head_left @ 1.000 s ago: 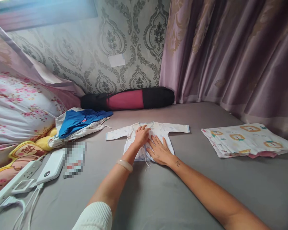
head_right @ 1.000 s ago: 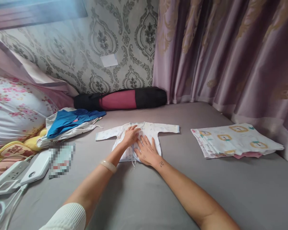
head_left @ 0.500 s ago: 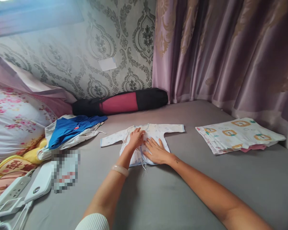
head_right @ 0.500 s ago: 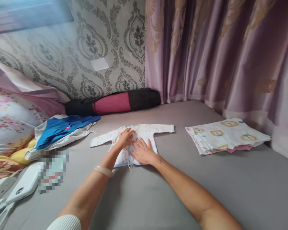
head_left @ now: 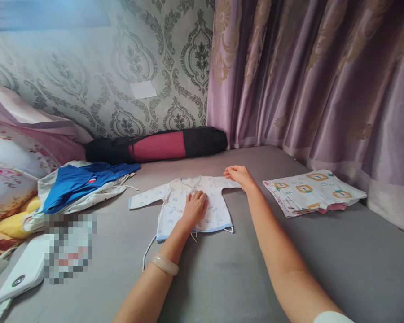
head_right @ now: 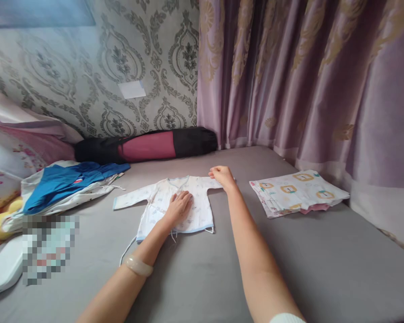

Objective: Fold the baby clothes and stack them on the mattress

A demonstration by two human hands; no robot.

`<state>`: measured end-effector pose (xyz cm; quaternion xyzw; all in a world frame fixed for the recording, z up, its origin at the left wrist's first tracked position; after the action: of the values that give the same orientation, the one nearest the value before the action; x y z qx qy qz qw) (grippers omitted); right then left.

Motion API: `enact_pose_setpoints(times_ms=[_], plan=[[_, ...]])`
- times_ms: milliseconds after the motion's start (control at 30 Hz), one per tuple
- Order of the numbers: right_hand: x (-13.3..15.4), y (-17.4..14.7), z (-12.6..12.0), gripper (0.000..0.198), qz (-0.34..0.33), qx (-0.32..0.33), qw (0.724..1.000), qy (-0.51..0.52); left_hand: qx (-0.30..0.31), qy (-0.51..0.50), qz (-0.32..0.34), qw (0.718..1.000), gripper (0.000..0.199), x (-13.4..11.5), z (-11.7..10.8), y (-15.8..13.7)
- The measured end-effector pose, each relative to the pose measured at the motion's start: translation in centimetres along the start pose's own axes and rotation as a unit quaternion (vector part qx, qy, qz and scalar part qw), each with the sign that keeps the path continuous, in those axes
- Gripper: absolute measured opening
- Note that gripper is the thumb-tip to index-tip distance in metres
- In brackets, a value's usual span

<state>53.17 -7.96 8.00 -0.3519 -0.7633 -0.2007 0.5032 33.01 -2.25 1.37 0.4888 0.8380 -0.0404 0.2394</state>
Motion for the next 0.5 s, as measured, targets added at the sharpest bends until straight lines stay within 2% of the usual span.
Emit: enact_pose_setpoints(times_ms=[67, 167, 333, 500], plan=[[-0.6, 0.7, -0.8, 0.011, 0.046, -0.053, 0.997, 0.018, -0.016, 0.007, 0.004, 1.0, 0.03, 0.1, 0.3, -0.1], [-2.0, 1.7, -1.5, 0.015, 0.08, -0.094, 0.992, 0.012, -0.031, 0.016, 0.009, 0.999, 0.032, 0.2, 0.6, -0.3], [-4.6, 3.2, -2.0, 0.024, 0.096, -0.13, 0.986, -0.037, -0.038, 0.024, 0.013, 0.999, 0.03, -0.1, 0.4, -0.2], [-6.1, 4.0, -2.9, 0.026, 0.089, -0.155, 0.974, -0.136, -0.029, 0.034, 0.016, 0.999, 0.023, 0.0, -0.3, 0.6]])
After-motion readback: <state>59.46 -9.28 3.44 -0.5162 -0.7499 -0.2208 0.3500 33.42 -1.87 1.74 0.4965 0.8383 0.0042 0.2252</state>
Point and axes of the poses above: each hand's wrist, its own y-axis towards the middle knuckle, its own z-axis out of the palm, x = y × z, the point moved 3 cm from there along y, towards the middle knuckle, and after that the axes turned 12 degrees about -y, right-handed, at the moved point
